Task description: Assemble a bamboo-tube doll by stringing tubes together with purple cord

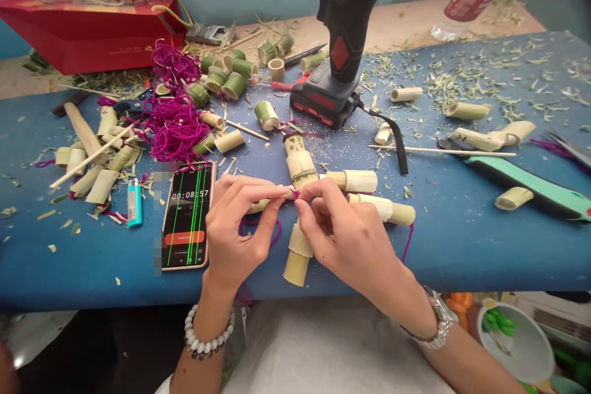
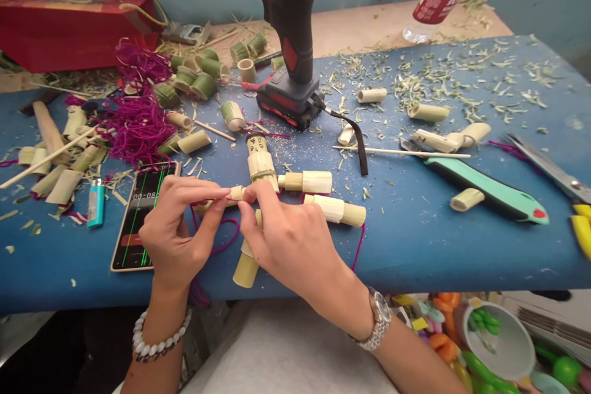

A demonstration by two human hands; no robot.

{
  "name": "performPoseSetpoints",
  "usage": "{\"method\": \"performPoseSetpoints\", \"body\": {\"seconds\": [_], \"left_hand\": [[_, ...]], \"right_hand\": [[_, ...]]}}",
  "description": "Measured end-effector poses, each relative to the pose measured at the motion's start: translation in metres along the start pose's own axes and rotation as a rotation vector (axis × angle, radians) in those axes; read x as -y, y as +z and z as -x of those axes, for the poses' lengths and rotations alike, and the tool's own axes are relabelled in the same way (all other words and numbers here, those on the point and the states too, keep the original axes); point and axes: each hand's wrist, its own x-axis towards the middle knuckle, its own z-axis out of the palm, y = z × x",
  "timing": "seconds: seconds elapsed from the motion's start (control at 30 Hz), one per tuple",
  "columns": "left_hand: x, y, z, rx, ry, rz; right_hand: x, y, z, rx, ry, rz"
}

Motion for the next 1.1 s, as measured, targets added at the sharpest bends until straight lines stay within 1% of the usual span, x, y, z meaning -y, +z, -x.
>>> {"method": "performPoseSetpoints", "body": {"seconds": [0.23,0.33,0.47,0.67,0.8,0.93,1.0,1.1], "left_hand": [[0.001,-0.001,0.0,0.079,0.04,-0.033],[0.001,0.0,0.001,0.057,0.03,-0.017],[0.0,0.001,0.001,-0.007,0.002,-0.015],[-0.003,0.003,-0.001,-0.038,0.019,-0.024],[-0.004,0.003,-0.002,-0.033,0.021,0.004],[-0.004,0.005,-0.004,-0.036,0.011,-0.001],[-0.004,0.006,-0.005,-0.037,-0.035,-0.019],[-0.003,0.008,-0.006,-0.015,-0.097,-0.059]], "right_hand": [[-0.001,-0.003,-0.004,0.057,0.034,-0.173],[-0.001,-0.004,-0.006,0.098,0.051,-0.187],[0.001,-0.005,-0.007,0.127,0.044,-0.21],[0.008,-0.003,-0.008,0.094,0.108,-0.274],[0.008,-0.001,-0.009,0.079,0.146,-0.336],[0.008,-0.007,-0.006,0.082,0.158,-0.32],[0.007,-0.013,-0.003,0.031,0.131,-0.263],[0.001,-0.017,0.002,-0.145,0.065,-0.133]]}}
